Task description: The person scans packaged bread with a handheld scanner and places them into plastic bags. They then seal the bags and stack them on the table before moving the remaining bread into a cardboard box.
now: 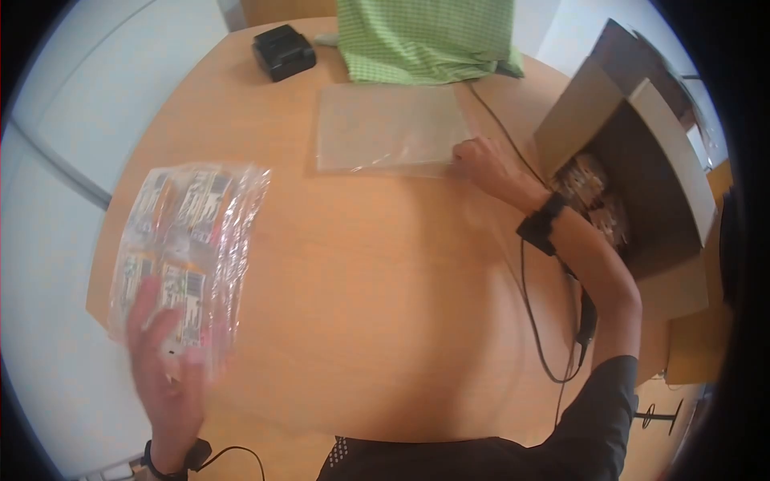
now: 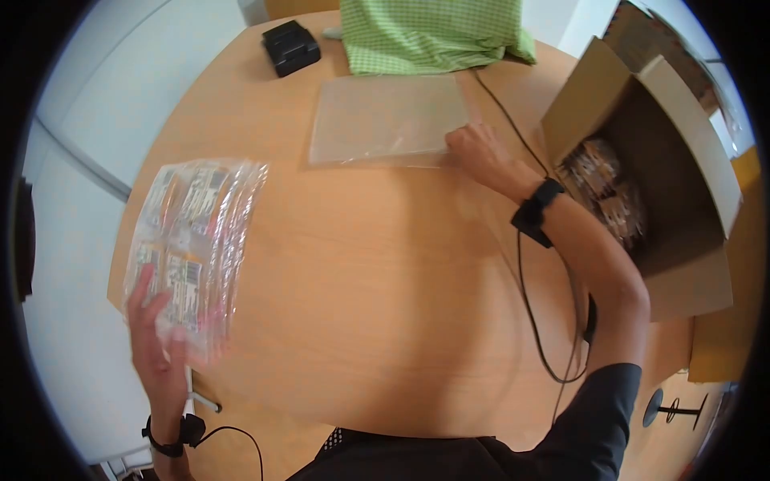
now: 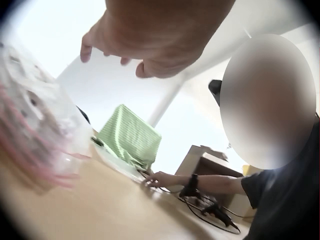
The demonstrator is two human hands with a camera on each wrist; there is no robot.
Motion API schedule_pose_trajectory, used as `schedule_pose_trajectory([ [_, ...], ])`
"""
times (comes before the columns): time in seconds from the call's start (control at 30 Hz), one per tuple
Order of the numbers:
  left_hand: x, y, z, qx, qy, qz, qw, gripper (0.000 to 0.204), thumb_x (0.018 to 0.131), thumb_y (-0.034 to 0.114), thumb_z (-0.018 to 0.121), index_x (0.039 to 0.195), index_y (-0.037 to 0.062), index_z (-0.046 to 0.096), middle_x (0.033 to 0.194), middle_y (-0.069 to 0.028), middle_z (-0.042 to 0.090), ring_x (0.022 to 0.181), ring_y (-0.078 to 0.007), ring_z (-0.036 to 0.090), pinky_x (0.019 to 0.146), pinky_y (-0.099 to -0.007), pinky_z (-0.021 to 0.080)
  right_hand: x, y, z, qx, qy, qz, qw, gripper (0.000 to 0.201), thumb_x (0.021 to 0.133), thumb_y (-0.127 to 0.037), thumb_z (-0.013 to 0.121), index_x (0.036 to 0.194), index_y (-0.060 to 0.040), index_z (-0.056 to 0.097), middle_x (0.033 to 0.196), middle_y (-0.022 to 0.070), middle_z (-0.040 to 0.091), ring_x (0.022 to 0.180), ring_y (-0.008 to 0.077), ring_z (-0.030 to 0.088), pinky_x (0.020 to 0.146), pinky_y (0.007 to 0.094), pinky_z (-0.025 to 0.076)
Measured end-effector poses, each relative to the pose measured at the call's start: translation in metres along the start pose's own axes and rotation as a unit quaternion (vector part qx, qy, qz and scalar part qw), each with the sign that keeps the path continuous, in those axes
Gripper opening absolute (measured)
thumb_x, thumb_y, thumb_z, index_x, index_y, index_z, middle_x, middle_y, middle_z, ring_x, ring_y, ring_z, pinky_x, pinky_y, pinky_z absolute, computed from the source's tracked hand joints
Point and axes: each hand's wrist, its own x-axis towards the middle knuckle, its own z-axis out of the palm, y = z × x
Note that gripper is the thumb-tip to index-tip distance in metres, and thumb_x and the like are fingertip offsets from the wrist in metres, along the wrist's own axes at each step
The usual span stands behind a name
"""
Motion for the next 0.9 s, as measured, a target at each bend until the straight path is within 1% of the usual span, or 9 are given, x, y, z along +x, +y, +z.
schedule_pose_trajectory([
  [0.17,0.052,0.052,0.044,-0.116,-0.158,0.113,0.974,0.038,0.096,0.002,0.063,0.134,0.0032,0.066,0.157,-0.022,0.052,0.147,-0.0336,0.049,0.121,-0.0478,0.037,0.003,-0.033,-0.046,0.07,0.012,0.049,0.996,0.004,0.082,-0.008,0.072,0.083,-0.0051,0.069,0.081,0.0162,0.071,0.081,0.0385,0.07,0.072,0.0499,0.056],
  [0.27,0.09,0.069,0.061,-0.144,-0.155,0.097,0.972,0.038,0.1,0.012,0.069,0.134,-0.0027,0.063,0.154,-0.0272,0.051,0.145,-0.0395,0.05,0.116,-0.046,0.044,-0.008,-0.064,-0.058,-0.187,0.251,-0.162,0.936,0.02,0.08,-0.011,0.07,0.099,-0.007,0.068,0.085,0.0064,0.07,0.088,0.0259,0.072,0.067,0.0429,0.058],
  [0.33,0.122,0.082,0.086,-0.249,-0.186,0.02,0.95,0.042,0.103,0.019,0.067,0.139,-0.0031,0.06,0.156,-0.0279,0.048,0.147,-0.039,0.047,0.118,-0.0455,0.042,-0.043,-0.138,-0.066,-0.227,0.206,-0.155,0.939,0.027,0.083,-0.015,0.066,0.107,-0.0035,0.069,0.081,0.0072,0.067,0.073,0.024,0.071,0.056,0.035,0.054],
  [0.4,0.143,0.092,0.126,-0.348,-0.232,-0.054,0.907,0.048,0.107,0.026,0.065,0.143,-0.0034,0.056,0.157,-0.0286,0.046,0.15,-0.0385,0.044,0.12,-0.045,0.04,-0.079,-0.197,-0.057,-0.2,0.143,-0.181,0.952,0.063,0.083,-0.02,0.065,0.142,0.0034,0.058,0.076,0.0039,0.064,0.064,0.0177,0.068,0.048,0.0322,0.048],
  [0.5,0.147,0.09,0.219,-0.201,-0.362,0.065,0.908,0.073,0.108,0.05,0.056,0.158,-0.0009,0.041,0.166,-0.03,0.033,0.158,-0.0419,0.028,0.127,-0.0493,0.027,-0.106,-0.243,-0.056,-0.036,0.049,-0.201,0.978,0.055,0.084,-0.018,0.064,0.133,0.0068,0.065,0.074,0.0032,0.064,0.064,0.0162,0.067,0.049,0.0307,0.046],
  [0.63,0.109,0.135,0.227,0.063,-0.505,0.171,0.844,0.078,0.106,0.056,0.055,0.164,0.0084,0.037,0.171,-0.0286,0.023,0.159,-0.0512,0.018,0.126,-0.0663,0.019,-0.18,-0.224,-0.119,0.073,0.097,-0.273,0.954,0.036,0.083,-0.021,0.065,0.11,0.0021,0.068,0.076,0.0018,0.062,0.068,0.0156,0.063,0.055,0.0329,0.047],
  [0.8,0.073,0.12,0.213,0.063,-0.464,0.376,0.8,0.078,0.103,0.056,0.059,0.165,0.0141,0.038,0.172,-0.027,0.02,0.157,-0.0549,0.018,0.119,-0.0754,0.022,-0.232,-0.077,-0.168,-0.019,0.184,0.007,0.983,0.031,0.083,-0.014,0.073,0.113,-0.0058,0.069,0.088,0.0086,0.063,0.077,0.0289,0.064,0.06,0.0399,0.053],
  [0.83,0.069,0.12,0.209,0.066,-0.464,0.385,0.795,0.079,0.102,0.057,0.06,0.164,0.0144,0.038,0.172,-0.0266,0.02,0.157,-0.0545,0.018,0.118,-0.0755,0.024,-0.241,-0.044,-0.161,-0.046,0.273,0.082,0.957,0.034,0.081,-0.011,0.07,0.115,-0.0058,0.069,0.098,0.012,0.07,0.089,0.0295,0.068,0.067,0.043,0.057],
  [0.9,0.066,0.115,0.21,0.066,-0.443,0.411,0.794,0.077,0.102,0.057,0.059,0.164,0.0155,0.039,0.172,-0.0264,0.022,0.157,-0.0537,0.02,0.117,-0.076,0.026,-0.258,0.015,-0.136,-0.315,0.202,0.247,0.894,0.046,0.085,-0.01,0.071,0.129,0.0025,0.063,0.106,0.0149,0.072,0.099,0.03,0.068,0.089,0.0423,0.055],
])
